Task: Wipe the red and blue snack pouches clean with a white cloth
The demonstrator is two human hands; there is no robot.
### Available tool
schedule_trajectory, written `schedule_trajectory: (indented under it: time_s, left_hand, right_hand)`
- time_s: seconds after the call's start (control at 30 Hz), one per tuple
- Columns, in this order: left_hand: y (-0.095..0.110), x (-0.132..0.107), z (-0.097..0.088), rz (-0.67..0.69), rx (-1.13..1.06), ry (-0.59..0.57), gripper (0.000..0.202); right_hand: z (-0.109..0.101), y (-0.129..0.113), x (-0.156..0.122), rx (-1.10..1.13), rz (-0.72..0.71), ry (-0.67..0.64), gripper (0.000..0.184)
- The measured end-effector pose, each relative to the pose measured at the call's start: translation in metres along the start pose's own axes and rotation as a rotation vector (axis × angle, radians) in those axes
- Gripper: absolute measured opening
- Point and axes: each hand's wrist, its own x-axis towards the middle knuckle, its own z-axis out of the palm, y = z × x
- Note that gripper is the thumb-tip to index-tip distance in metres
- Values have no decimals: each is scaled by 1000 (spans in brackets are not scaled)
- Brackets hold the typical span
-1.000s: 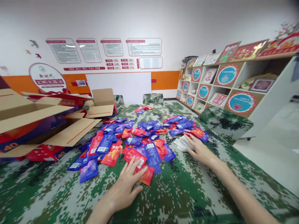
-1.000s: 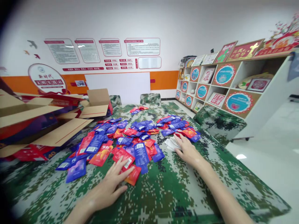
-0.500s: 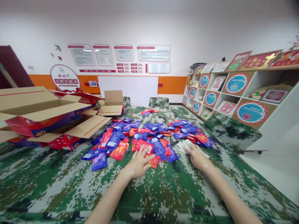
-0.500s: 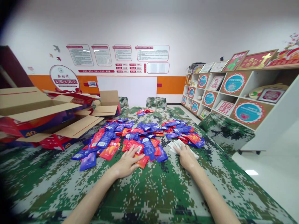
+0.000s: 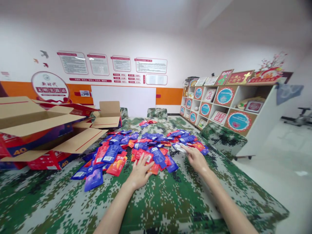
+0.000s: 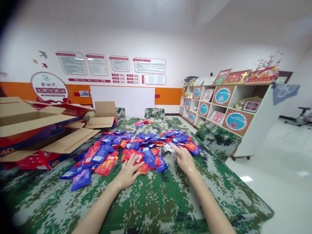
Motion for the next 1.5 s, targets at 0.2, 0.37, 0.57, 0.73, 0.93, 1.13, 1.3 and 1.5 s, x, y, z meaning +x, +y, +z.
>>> schedule_trajectory:
  time_s: [0.2,0.37,0.57,0.73,0.93,1.13,1.3,1.5]
  left_hand:
    - [3,-6,-6,40,38,98,41]
    - [8,-12,-13,53,53,139,44]
    - [7,-14,-14,56,15,100,44]
    - [3,-13,-8,41,-54,77,48]
    - [-5,-17,-15,-10,-100,127,53]
    - [15,-23,-30,56,-64,103,37]
    - [33,-18,-27,209,-209,58,49]
    - [21,-15,-15,148,-278,-21,69]
  right_hand:
    - [1,-92,-23,173,-185,-13,60]
    - [27,-119,-42,110,-288,-107,59]
    - [45,-106,-27,32,-274,-157,58]
    - [50,-93,-17,95,-270,-137,59]
    - [28,-57,-9,204,-127,162,58]
    - [39,-11,-4,52,-4,109,57]
    - [65,6,-11,47,68,-12,57]
    - [59,-1,-11,43,54,-46,54]
